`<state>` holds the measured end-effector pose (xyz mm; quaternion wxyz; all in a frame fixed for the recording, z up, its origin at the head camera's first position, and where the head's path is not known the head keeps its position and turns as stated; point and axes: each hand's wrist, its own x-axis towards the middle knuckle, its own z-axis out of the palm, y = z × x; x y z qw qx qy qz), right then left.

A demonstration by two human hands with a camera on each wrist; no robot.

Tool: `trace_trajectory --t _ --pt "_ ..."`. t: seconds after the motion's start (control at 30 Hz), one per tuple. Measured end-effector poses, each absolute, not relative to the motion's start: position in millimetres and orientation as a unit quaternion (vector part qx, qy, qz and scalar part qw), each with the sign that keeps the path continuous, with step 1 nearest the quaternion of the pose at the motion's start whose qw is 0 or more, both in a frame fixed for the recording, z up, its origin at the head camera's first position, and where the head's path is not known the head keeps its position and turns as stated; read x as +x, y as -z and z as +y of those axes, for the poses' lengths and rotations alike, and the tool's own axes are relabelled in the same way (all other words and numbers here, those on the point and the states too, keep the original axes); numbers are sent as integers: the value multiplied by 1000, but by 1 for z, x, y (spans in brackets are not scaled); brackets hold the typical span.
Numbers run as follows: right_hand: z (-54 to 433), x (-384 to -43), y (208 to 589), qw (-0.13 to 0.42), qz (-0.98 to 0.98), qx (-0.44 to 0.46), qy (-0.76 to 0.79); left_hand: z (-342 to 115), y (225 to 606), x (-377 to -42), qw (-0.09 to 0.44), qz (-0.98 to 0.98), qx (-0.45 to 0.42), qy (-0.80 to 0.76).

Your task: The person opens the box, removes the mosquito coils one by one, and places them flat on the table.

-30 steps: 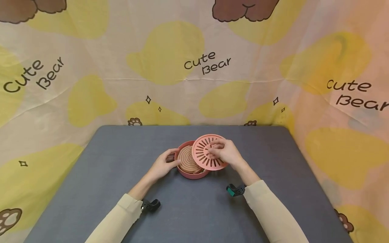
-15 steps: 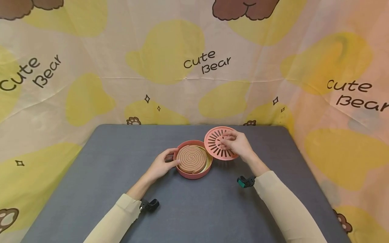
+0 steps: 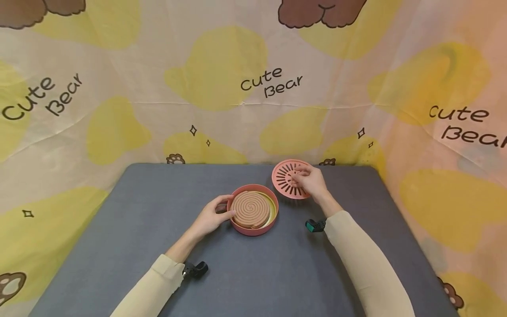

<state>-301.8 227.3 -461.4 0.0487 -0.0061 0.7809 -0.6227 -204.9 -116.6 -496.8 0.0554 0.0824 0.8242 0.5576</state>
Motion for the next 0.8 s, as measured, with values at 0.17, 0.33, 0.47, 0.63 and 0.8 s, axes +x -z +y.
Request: trace_trajectory --t 0.17,0.33,0.47,0.63,0.8 --pt "223 -317 478 55 781 6 622 -117 497 -204 58 821 83 -563" --pt "221 -324 490 67 780 11 622 -117 499 -205 53 820 83 -564" --pt "219 -326 496 68 778 14 625 -116 500 -204 54 818 83 -567" --pt "216 -328 498 83 776 18 625 -116 500 -204 52 818 83 -566" --pt "212 -328 493 92 797 14 597 -117 498 -204 52 822 78 -561"
